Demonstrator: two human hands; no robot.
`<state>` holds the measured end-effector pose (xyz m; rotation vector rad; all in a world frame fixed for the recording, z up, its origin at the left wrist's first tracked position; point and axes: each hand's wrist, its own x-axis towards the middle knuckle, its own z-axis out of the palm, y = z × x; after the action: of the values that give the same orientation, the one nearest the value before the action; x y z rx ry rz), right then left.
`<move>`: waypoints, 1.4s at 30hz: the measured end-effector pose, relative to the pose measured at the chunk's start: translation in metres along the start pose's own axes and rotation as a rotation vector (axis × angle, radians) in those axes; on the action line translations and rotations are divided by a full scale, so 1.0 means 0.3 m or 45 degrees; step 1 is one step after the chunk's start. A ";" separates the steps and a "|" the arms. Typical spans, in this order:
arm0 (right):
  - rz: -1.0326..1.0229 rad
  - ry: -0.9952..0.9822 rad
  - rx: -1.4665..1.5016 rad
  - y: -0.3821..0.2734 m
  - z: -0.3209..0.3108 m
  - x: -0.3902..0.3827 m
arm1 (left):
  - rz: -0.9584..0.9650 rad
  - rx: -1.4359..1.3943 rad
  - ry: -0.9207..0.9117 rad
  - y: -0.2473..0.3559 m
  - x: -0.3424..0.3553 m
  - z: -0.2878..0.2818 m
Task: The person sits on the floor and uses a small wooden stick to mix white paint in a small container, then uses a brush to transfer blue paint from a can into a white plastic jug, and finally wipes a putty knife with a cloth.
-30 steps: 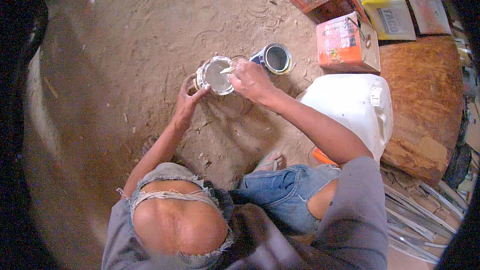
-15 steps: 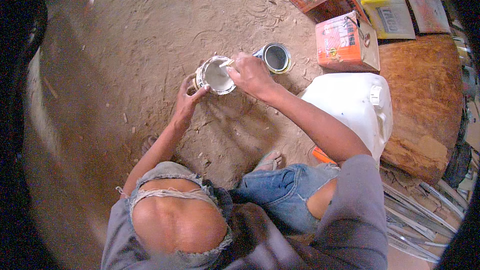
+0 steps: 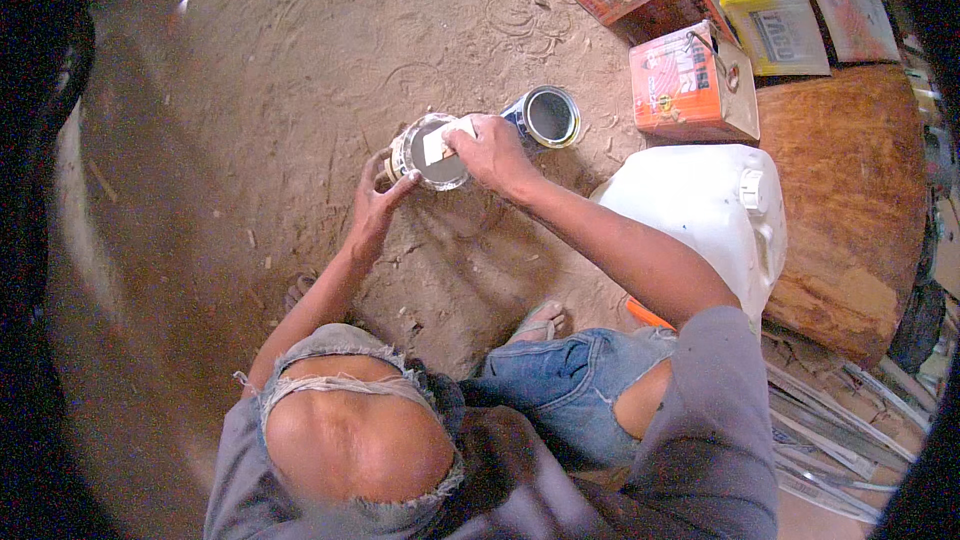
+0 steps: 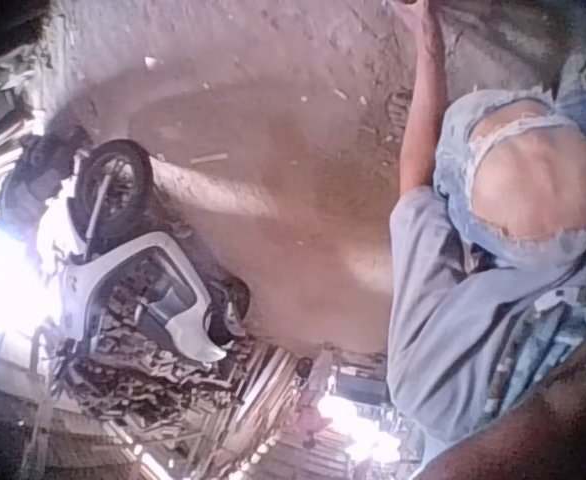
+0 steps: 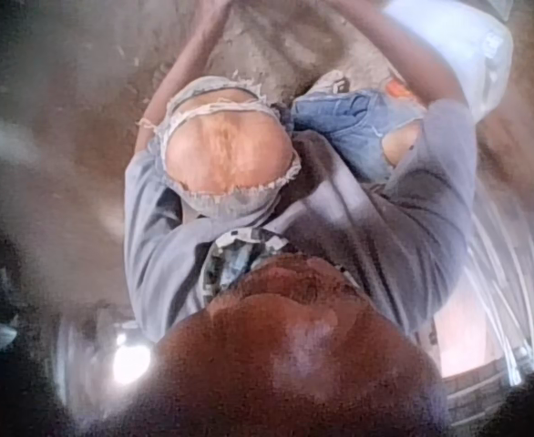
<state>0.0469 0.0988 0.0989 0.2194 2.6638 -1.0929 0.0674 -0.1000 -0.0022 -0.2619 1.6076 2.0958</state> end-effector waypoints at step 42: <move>0.359 -0.021 0.919 0.142 -0.156 -0.133 | -0.039 -0.006 -0.010 -0.018 -0.011 -0.021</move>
<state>0.0867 0.1602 0.1141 0.6810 2.0216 -1.8762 0.0719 -0.1057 -0.0072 -0.2777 1.5841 2.0750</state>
